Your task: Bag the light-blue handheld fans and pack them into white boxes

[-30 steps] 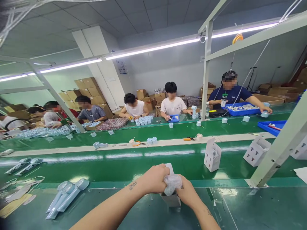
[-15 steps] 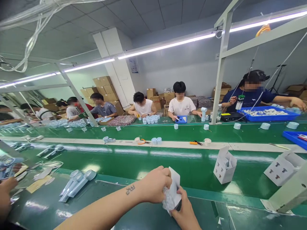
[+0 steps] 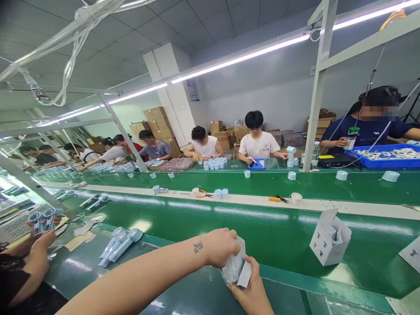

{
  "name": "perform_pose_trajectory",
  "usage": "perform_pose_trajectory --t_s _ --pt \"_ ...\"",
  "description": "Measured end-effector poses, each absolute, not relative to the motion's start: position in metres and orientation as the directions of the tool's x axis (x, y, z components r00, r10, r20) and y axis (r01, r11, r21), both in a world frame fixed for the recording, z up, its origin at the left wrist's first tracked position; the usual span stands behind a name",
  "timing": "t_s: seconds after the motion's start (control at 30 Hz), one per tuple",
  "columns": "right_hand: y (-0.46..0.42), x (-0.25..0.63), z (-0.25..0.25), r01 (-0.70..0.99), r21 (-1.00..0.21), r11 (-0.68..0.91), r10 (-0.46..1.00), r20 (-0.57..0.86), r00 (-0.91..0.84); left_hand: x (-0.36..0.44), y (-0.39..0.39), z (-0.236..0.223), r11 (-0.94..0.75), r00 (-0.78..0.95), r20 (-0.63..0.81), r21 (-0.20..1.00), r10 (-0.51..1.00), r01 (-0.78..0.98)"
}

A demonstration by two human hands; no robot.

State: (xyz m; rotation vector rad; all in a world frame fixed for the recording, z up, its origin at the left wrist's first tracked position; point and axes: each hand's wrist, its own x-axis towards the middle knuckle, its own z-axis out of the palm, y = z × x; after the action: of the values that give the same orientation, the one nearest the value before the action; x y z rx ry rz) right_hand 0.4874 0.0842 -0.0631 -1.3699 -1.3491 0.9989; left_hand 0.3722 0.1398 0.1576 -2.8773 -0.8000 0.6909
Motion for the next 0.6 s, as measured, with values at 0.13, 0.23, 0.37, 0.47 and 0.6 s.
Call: perform_pose_trajectory --t_s 0.13,0.23,0.37,0.47,0.6 --pt "0.090 0.481 -0.091 0.175 -0.976 0.126 0.990 0.135 0.036 0.357 0.125 0.130 -0.876 0.864 -0.202 -0.257 0.461 0.407" --pt "0.089 0.476 -0.098 0.048 -0.991 0.121 0.983 0.127 0.132 0.340 0.112 0.104 -0.872 0.915 -0.015 -0.307 0.404 0.380" --pt "0.085 0.474 -0.082 -0.059 -0.998 -0.011 0.997 -0.015 0.070 0.332 0.110 0.059 -0.825 0.880 -0.001 -0.349 0.475 0.445" --pt "0.098 0.484 -0.064 0.007 -0.998 -0.067 0.997 -0.067 0.036 0.328 0.108 0.040 -0.765 0.798 0.040 -0.260 0.601 0.589" --pt "0.145 0.517 -0.038 0.057 -0.996 -0.070 0.997 -0.067 0.043 0.300 0.083 0.018 -0.574 0.578 0.071 0.262 0.813 0.776"
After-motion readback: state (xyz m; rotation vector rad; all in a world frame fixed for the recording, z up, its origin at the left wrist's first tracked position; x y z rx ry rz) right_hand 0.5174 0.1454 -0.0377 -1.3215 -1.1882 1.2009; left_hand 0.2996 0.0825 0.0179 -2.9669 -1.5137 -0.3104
